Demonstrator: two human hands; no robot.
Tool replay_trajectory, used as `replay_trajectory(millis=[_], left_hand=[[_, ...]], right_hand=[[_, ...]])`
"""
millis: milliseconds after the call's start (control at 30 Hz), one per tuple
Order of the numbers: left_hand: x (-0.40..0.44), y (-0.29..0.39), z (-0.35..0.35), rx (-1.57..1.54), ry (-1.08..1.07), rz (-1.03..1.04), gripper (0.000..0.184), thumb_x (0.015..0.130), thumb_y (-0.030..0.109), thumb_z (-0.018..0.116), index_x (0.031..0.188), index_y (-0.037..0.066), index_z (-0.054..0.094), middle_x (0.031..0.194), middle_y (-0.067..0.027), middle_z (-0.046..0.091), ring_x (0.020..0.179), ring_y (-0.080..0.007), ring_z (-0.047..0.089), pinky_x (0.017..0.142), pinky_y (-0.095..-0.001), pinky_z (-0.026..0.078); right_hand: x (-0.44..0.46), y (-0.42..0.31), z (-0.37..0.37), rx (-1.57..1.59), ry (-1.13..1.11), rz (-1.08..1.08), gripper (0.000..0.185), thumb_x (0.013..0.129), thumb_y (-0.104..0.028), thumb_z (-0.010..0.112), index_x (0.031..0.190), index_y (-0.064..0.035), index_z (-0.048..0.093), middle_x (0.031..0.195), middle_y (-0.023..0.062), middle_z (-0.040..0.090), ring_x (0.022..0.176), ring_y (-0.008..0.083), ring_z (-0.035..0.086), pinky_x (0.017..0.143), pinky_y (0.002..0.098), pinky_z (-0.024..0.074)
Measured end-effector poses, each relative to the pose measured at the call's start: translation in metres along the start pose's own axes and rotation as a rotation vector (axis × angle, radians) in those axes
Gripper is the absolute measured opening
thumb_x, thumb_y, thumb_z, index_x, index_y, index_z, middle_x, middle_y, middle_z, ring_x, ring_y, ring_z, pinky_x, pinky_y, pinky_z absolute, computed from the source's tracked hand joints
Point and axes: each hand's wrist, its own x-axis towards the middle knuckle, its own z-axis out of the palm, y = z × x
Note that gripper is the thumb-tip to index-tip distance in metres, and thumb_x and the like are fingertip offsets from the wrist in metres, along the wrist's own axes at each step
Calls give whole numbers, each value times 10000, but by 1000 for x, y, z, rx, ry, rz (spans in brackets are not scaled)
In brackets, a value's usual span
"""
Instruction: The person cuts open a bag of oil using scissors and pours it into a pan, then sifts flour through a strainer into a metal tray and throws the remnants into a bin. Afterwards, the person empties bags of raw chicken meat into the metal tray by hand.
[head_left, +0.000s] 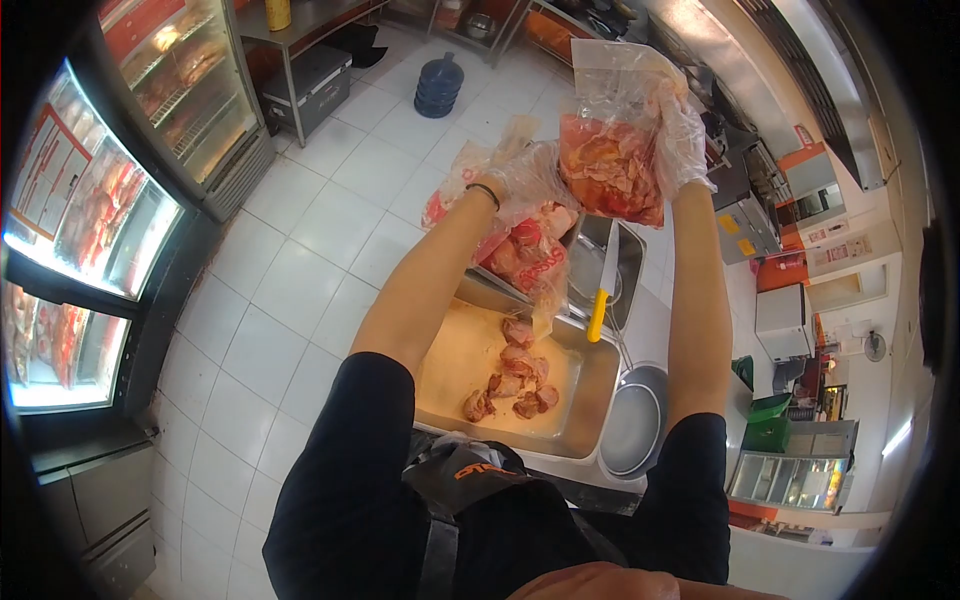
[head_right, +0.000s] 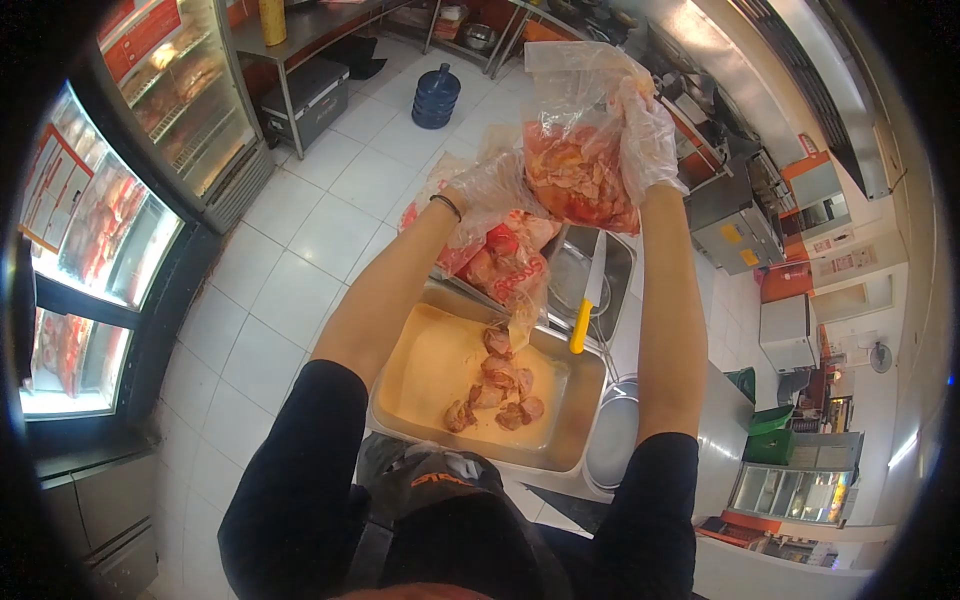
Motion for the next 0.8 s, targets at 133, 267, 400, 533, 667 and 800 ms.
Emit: replay_trajectory(millis=[133,267,400,533,667,800], left_hand=[[-2,7,-5,-18,-55,-34,641,856,126,869,1434,39,607,1377,-100,708,1184,-224,675,1080,-348,523],[-2,22,2,-794,-47,5,596,822,17,866,1375,22,644,1325,-106,723,1169,-224,692,1072,-340,535],[-1,41,2,-967,-29,-142,708,818,-100,810,1471,38,576,1381,-76,689,1264,-216,656,1115,-363,525],[8,20,14,-843,9,-116,690,822,-95,811,1460,44,585,1361,-78,697,1242,-215,663,1095,-359,534],[12,5,22,-741,65,-34,578,809,-16,874,1343,-7,654,1279,-97,735,1143,-216,703,1010,-338,579],[18,-11,26,-776,69,38,586,797,-4,893,1334,-19,660,1292,-104,736,1146,-209,701,993,-329,586]], right_hand=[[-6,-8,3,9,39,23,337,1053,-427,682,1065,-96,740,956,-45,638,867,89,532,772,275,439],[-6,-6,-8,-6,31,46,386,1047,-442,687,1149,-75,752,992,-30,667,888,95,554,784,274,450],[-14,-13,7,-41,43,34,400,1041,-441,694,1156,-63,753,980,-22,673,871,107,559,790,274,449],[-9,-11,14,-144,52,-19,387,1037,-424,698,1139,-54,753,942,-24,669,850,112,554,790,279,446],[-14,-15,22,-136,79,-46,381,1031,-417,705,1102,-46,750,930,-26,659,847,108,537,779,287,438],[-12,-13,22,-101,70,-24,383,1024,-412,712,1088,-37,748,928,-27,650,842,107,527,771,296,434]])
